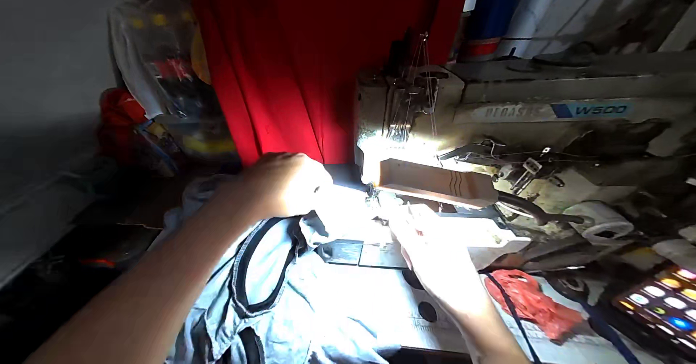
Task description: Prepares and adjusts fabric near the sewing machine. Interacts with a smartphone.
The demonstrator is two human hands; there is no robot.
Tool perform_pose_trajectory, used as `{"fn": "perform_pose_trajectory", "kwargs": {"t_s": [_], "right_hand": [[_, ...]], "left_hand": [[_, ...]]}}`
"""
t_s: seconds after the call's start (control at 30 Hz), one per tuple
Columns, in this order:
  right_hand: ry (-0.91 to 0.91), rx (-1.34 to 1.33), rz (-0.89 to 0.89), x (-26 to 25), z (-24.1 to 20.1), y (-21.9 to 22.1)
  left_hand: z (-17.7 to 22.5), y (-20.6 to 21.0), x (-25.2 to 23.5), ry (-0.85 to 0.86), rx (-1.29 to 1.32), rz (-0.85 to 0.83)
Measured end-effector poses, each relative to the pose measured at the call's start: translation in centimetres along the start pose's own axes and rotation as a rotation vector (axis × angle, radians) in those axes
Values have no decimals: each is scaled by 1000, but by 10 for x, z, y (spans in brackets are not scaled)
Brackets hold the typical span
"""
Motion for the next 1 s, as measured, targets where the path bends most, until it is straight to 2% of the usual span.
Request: {"fn": "perform_pose_trajectory", "kwargs": {"t_s": [0.1,0.17,0.23,0.3,0.37,0.53,0.67,0.77,0.87,0.97,1.0], "right_hand": [[-9,-98,-116,-12,-3,13],[-6,-101,-255,-13,-6,27],[52,-149,-353,-5,-11,31],[95,-257,-415,4,-12,31],[107,-334,-425,3,-6,29],[93,-239,-367,-2,12,30],[47,-148,-219,0,10,33],[41,-252,-205,13,13,34],[67,-446,-200,25,31,43],[130,-481,-235,20,38,48],[174,-467,-279,17,36,47]], "left_hand": [[11,-10,9,9,-54,56],[26,-6,11,19,-104,125],[35,5,8,145,-82,168],[43,23,-2,257,-25,-62],[49,28,-6,325,17,-196],[38,-4,-1,46,214,-225],[38,-2,-6,66,180,-265],[41,-2,-2,-48,152,-327],[49,5,-6,2,81,-372],[45,16,-23,9,-123,-411],[40,19,-30,87,-181,-387]]}}
Point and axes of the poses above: each hand's wrist, its own x-axis away from the middle knuckle, its own y-axis out of the palm, z = x × y, the point moved 7 cm from there along -x, towards the middle knuckle, and after that the axes turned 2 degrees about -z, right-handed, at the moved point
